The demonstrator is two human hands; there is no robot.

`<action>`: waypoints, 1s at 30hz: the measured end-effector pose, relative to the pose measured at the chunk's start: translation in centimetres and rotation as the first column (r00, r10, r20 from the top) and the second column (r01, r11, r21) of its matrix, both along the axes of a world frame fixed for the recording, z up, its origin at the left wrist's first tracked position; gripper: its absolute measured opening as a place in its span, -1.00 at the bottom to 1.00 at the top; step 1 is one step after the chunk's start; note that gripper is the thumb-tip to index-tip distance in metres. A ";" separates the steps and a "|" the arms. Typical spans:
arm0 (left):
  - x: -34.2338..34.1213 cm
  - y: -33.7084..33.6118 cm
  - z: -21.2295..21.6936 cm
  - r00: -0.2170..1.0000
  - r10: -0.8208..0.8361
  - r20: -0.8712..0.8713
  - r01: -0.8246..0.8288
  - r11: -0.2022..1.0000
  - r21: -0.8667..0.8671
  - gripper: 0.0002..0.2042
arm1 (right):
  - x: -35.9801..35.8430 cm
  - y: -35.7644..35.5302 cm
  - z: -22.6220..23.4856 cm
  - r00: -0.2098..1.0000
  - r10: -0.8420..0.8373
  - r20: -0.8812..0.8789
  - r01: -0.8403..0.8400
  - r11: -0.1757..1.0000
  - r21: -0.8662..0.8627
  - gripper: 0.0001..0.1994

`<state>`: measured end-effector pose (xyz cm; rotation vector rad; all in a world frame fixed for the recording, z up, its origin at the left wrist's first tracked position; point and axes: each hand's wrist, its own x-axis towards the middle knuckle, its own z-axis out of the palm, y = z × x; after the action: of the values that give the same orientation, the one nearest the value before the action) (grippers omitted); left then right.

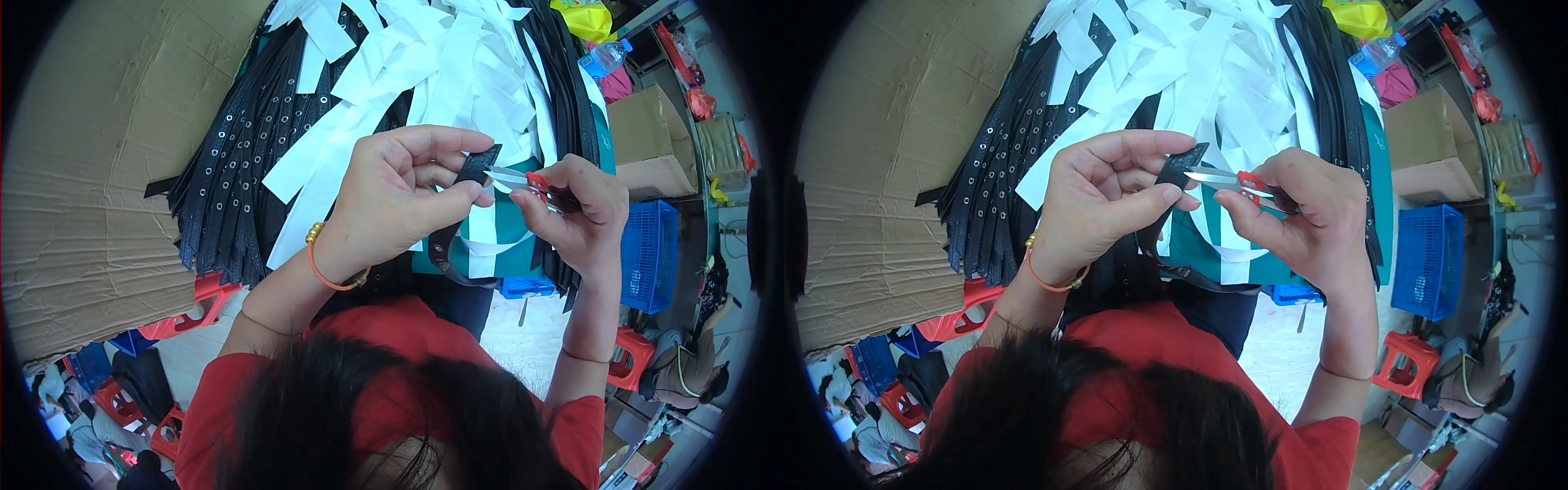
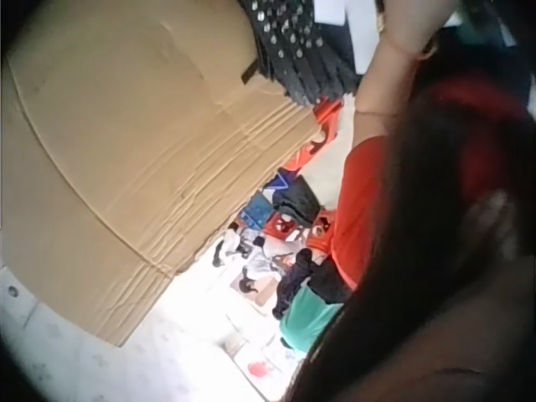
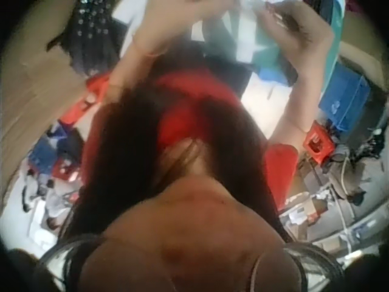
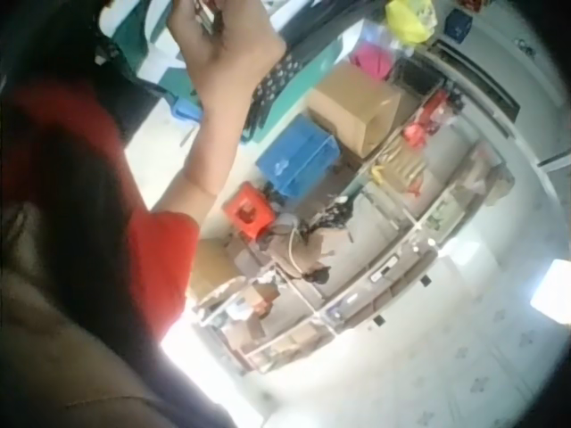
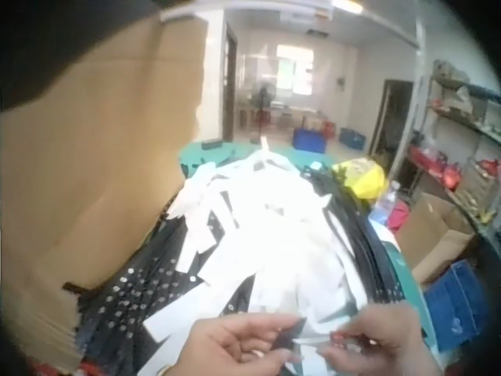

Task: Trimming excess material and finishing black belts using a pair of scissors.

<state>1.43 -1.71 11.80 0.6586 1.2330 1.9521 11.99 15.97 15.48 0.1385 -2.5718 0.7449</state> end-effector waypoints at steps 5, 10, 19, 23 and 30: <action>-0.2 -0.1 -0.2 1.000 -0.019 0.001 0.020 1.000 -0.010 -0.66 | -0.2 0.0 -0.4 1.000 -0.012 0.003 0.012 1.000 0.008 -0.75; -0.6 0.0 -0.1 0.999 -0.029 0.020 0.029 1.000 -0.001 -0.67 | -0.4 0.0 -0.5 0.999 -0.037 -0.007 0.037 0.999 -0.005 -0.74; -1.1 0.3 0.0 0.999 -0.036 0.016 0.036 0.999 -0.004 -0.65 | -1.0 0.5 -0.3 0.998 0.062 -0.029 -0.061 0.997 0.037 -0.79; -1.5 0.3 1.2 0.999 -0.038 0.029 0.038 0.999 0.006 -0.66 | -0.6 -0.1 -0.3 0.984 -0.155 0.086 0.174 0.741 -0.649 -0.71; -3.0 2.4 0.5 0.981 0.192 0.021 -0.193 0.974 0.122 -0.75 | 0.2 -4.7 -4.8 0.943 0.206 0.261 0.193 0.299 -0.934 -0.67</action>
<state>-1.52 0.69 12.32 0.6096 1.2167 2.2037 12.20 11.25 10.66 -0.4181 -1.8692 2.3593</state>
